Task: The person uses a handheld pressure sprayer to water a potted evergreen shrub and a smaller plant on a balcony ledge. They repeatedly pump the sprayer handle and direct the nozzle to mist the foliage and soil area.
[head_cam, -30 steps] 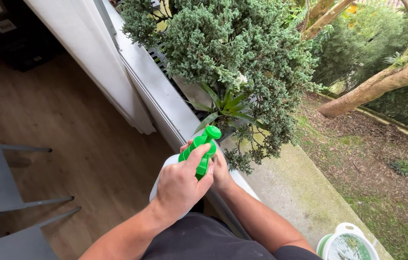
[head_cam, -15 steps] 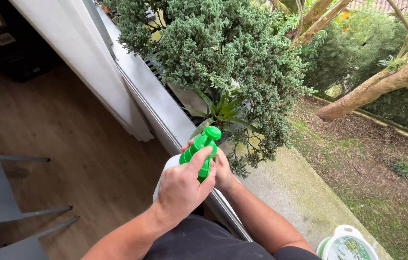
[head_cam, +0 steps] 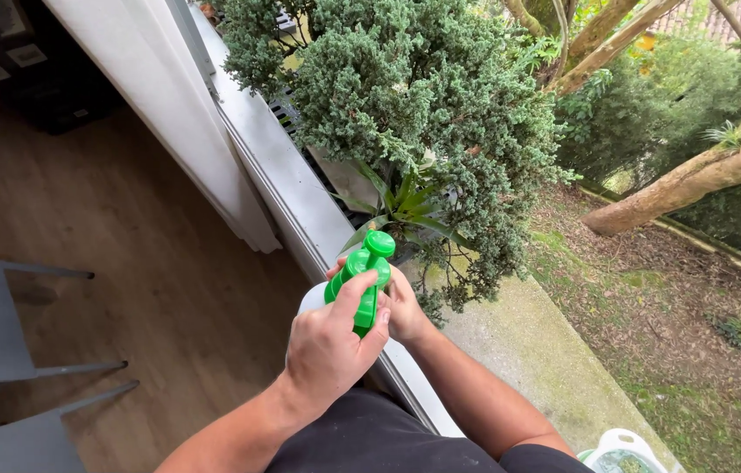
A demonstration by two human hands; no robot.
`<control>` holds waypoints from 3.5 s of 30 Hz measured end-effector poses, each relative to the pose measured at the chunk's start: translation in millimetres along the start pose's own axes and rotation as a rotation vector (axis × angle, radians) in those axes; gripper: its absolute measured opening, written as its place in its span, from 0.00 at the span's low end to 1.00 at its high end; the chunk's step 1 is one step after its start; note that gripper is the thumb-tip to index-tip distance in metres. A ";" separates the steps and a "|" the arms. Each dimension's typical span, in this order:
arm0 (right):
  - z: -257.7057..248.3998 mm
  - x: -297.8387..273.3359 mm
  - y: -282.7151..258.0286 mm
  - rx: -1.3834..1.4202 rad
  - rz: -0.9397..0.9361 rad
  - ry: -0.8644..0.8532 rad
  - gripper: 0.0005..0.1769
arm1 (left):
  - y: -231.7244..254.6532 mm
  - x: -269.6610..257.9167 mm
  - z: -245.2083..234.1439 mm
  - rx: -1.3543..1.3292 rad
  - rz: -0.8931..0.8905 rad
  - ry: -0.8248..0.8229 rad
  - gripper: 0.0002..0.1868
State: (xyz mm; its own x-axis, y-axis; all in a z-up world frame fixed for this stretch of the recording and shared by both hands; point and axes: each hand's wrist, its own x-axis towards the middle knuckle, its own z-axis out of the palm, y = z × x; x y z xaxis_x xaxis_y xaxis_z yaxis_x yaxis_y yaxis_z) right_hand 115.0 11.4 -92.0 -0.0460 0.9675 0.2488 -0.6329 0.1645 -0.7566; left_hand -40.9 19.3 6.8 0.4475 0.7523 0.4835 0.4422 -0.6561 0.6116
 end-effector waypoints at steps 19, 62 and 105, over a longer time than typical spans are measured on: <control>-2.5 -5.3 -0.1 -0.045 0.034 -0.033 0.48 | 1.8 -9.1 5.3 0.044 -0.029 0.029 0.14; -4.4 -22.8 5.1 -0.040 0.012 0.029 0.48 | 11.1 -15.7 5.8 0.033 -0.024 -0.001 0.18; 58.2 103.3 90.7 -0.351 -0.022 0.123 0.47 | -167.5 25.2 -69.9 -0.109 -0.032 -0.079 0.16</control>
State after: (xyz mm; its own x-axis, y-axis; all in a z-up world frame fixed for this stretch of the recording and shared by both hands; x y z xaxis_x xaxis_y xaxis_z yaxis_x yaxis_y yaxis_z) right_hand 7.8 115.1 -99.8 0.0717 0.9753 0.2090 -0.3286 0.2210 -0.9183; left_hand -158.0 152.3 -39.7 0.4964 0.7630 0.4141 0.3720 -0.6180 0.6926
